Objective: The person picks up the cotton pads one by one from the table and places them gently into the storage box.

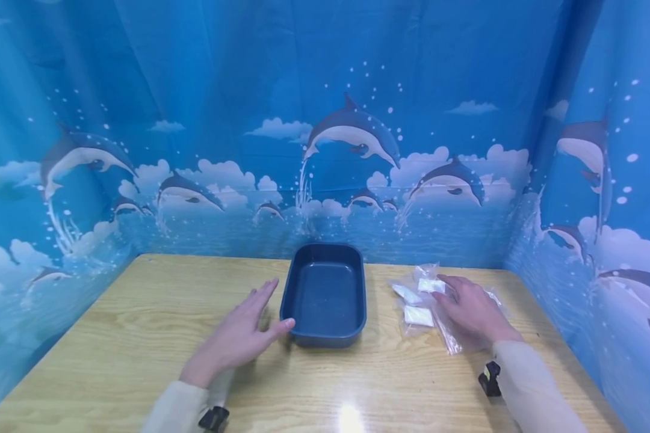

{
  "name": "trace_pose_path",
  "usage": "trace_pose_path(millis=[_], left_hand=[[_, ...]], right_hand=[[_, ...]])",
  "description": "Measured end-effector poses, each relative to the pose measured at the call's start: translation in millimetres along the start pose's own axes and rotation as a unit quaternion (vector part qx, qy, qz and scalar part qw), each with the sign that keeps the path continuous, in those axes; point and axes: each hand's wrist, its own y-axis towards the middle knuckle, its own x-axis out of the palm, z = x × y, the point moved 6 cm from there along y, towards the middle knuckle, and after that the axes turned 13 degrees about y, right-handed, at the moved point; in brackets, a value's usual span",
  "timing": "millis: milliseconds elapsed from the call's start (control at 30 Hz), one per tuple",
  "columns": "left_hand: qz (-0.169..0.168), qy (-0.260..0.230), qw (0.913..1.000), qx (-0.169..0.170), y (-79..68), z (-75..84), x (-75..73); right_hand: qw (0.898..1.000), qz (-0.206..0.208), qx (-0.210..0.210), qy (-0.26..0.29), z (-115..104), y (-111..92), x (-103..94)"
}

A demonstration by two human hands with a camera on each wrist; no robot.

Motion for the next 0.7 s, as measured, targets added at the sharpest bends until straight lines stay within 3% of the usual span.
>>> trace_pose_path(millis=[267, 700], left_hand=[[-0.024, 0.021, 0.9995, 0.004, 8.6, 9.2, 16.9], [-0.047, 0.011, 0.9988, -0.003, 12.7, 14.8, 26.5]], right_hand=[[1.0, -0.01, 0.003, -0.005, 5.6, 6.3, 3.0], [1.0, -0.029, 0.001, -0.008, 8.7, 15.6, 12.4]])
